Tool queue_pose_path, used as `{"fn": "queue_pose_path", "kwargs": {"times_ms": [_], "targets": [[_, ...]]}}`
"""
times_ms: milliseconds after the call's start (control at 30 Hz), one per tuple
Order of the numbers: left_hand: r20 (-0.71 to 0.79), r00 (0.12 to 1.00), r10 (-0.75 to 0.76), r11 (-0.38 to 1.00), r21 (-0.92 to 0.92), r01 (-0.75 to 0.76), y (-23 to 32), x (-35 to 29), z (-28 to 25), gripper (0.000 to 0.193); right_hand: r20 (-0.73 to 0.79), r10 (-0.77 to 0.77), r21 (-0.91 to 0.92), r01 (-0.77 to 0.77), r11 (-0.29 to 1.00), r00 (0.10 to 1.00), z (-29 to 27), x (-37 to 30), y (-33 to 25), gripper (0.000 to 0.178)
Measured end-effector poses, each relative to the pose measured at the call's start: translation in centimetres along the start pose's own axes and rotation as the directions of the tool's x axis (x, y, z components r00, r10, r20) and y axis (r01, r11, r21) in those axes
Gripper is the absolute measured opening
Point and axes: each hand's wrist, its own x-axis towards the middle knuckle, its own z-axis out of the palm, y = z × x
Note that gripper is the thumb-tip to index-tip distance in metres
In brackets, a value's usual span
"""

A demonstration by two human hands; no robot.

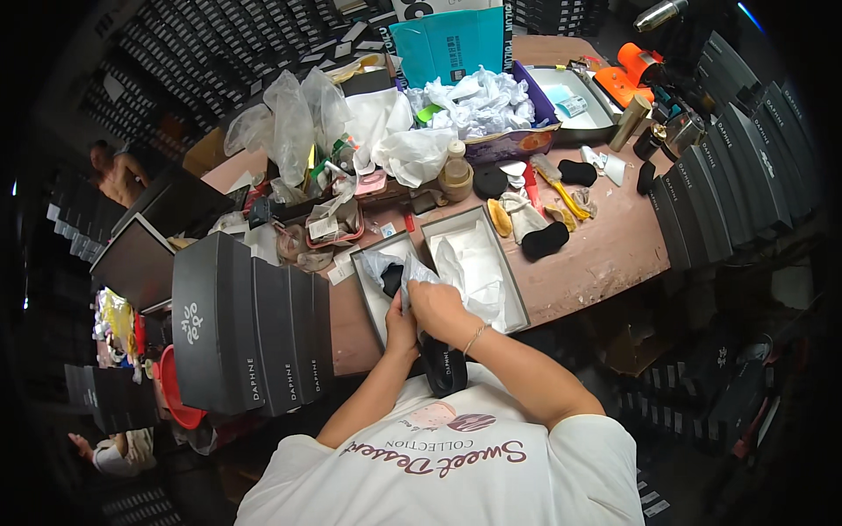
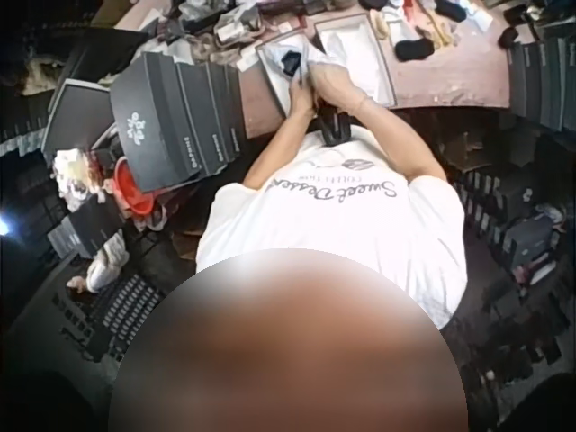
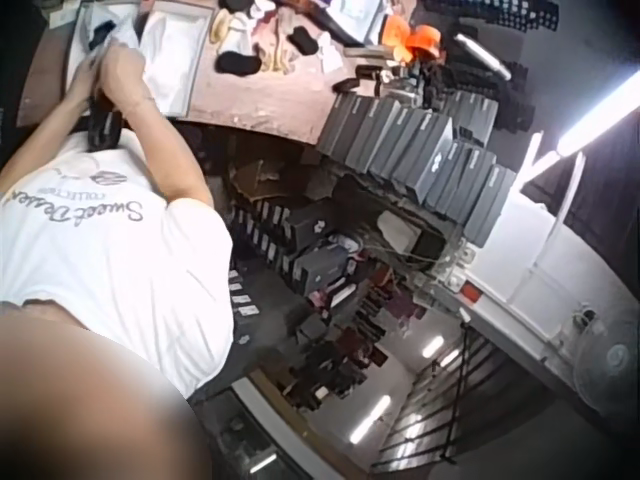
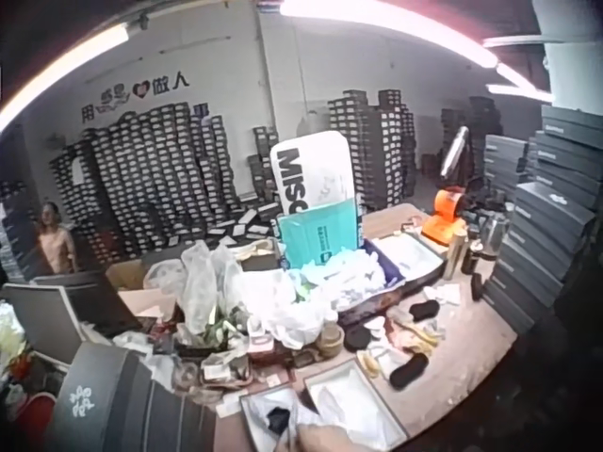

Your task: Cleaning a pair of black high-heeled shoes and packing them into a shoebox with tissue paper and inserts.

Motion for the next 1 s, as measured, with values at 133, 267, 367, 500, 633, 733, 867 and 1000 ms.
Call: {"fn": "queue_pose_path", "kwargs": {"times_ms": [133, 267, 367, 500, 633, 733, 867, 1000], "targets": [[0.295, 0.93, -0.22, 0.894, -0.322, 0.313, 3.9, -0.8, -1.2, 0.051, -0.117, -0.135, -0.108, 0.123, 0.987, 0.984, 0.4, -3.2, -0.8, 0.012], [0.409, 0.904, -0.127, 0.991, 0.099, 0.095, 4.6, 0.2, -1.1, 0.064, -0.059, -0.196, -0.108, 0.189, 0.976, 0.979, 0.2, -5.1, -1.4, 0.016], [0.439, 0.898, 0.029, 0.974, 0.19, -0.124, 3.2, 1.0, -1.6, 0.068, -0.204, -0.285, -0.016, 0.287, 0.958, 0.937, -2.5, -6.8, -2.2, 0.02], [0.475, 0.872, 0.12, 0.943, 0.22, -0.25, 3.3, 0.4, -1.3, 0.069, -0.056, -0.129, -0.001, 0.129, 0.992, 0.99, -3.7, -9.2, -0.6, 0.026], [0.467, 0.866, 0.177, 0.907, 0.264, -0.328, 3.2, 0.2, -0.9, 0.069, -0.106, -0.068, -0.132, 0.053, 0.99, 0.992, -3.1, -7.0, 0.3, 0.039], [0.465, 0.865, 0.187, 0.898, 0.275, -0.342, 3.9, -0.1, 0.0, 0.068, -0.273, 0.07, 0.015, -0.068, 0.998, 0.959, -3.3, -4.6, 1.3, 0.057], [0.465, 0.877, 0.118, 0.915, 0.292, -0.278, 4.6, -0.4, 0.7, 0.066, -0.189, 0.123, 0.075, -0.111, 0.991, 0.974, -1.4, -1.7, 3.5, 0.051], [0.452, 0.878, 0.159, 0.869, 0.358, -0.342, 4.6, -0.8, 0.3, 0.064, -0.152, 0.162, 0.098, -0.148, 0.984, 0.975, -0.2, -1.5, 3.3, 0.045]]}}
